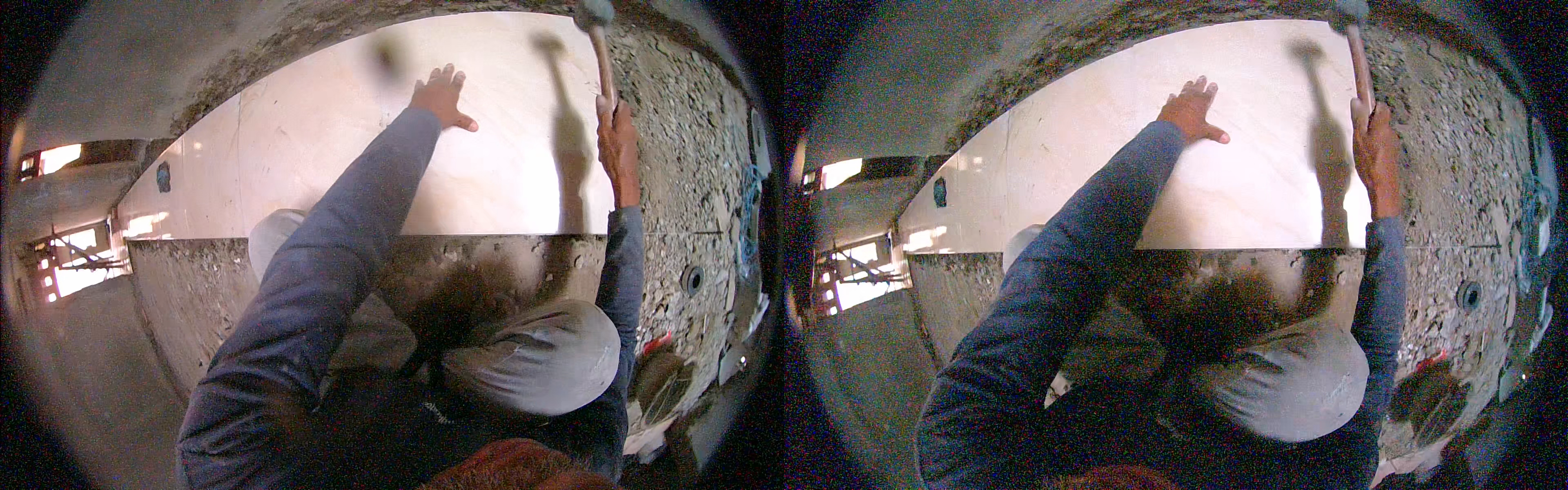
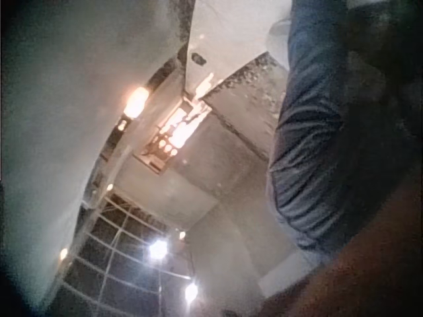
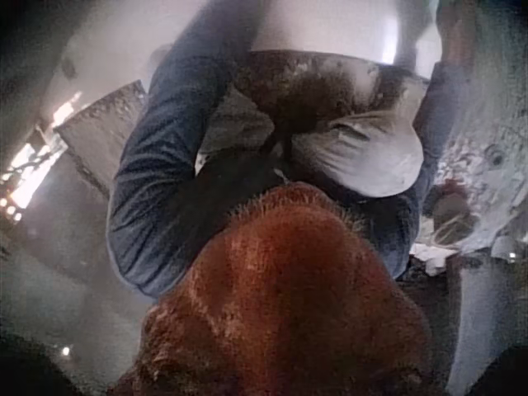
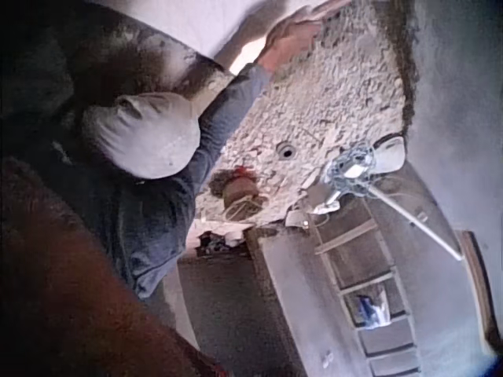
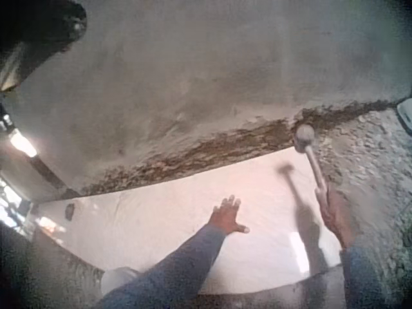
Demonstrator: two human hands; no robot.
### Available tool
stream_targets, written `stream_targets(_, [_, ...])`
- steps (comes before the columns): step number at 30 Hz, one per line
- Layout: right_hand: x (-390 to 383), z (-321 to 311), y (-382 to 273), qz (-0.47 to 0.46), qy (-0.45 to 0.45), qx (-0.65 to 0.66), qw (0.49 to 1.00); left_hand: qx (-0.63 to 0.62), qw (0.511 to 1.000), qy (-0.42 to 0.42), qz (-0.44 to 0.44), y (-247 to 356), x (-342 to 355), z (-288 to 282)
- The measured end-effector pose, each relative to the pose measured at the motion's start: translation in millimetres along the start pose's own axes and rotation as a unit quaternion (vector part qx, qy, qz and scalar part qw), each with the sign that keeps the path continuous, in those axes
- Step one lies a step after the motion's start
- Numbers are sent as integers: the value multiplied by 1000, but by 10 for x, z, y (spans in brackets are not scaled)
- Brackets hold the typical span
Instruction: The person applies mortar to the back of a tile using a trowel, places the tile onto the floor alongside existing tiles, and taps it into place with a rubber mallet.
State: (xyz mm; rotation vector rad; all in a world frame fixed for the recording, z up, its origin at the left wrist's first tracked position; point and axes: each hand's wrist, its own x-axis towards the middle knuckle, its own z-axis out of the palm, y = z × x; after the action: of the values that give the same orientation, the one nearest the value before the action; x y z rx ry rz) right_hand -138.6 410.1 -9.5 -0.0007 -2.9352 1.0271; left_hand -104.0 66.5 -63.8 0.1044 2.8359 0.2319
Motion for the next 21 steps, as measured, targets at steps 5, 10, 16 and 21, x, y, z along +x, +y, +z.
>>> stream_targets(5, [228,610,-262,-178,25,37,983,-21,1000,20,5,114,10,-20])
stream_targets(10, [445,760,-1096,-146,-126,19,981,-23,999,29,-1,44,-71,-22])
stream_targets(16, [572,1409,-1044,-207,-102,-39,972,-27,997,66,32,76,27,-57])
stream_targets(21, [246,986,-1626,-170,-110,46,978,20,999,-11,-24,25,-108,-63])
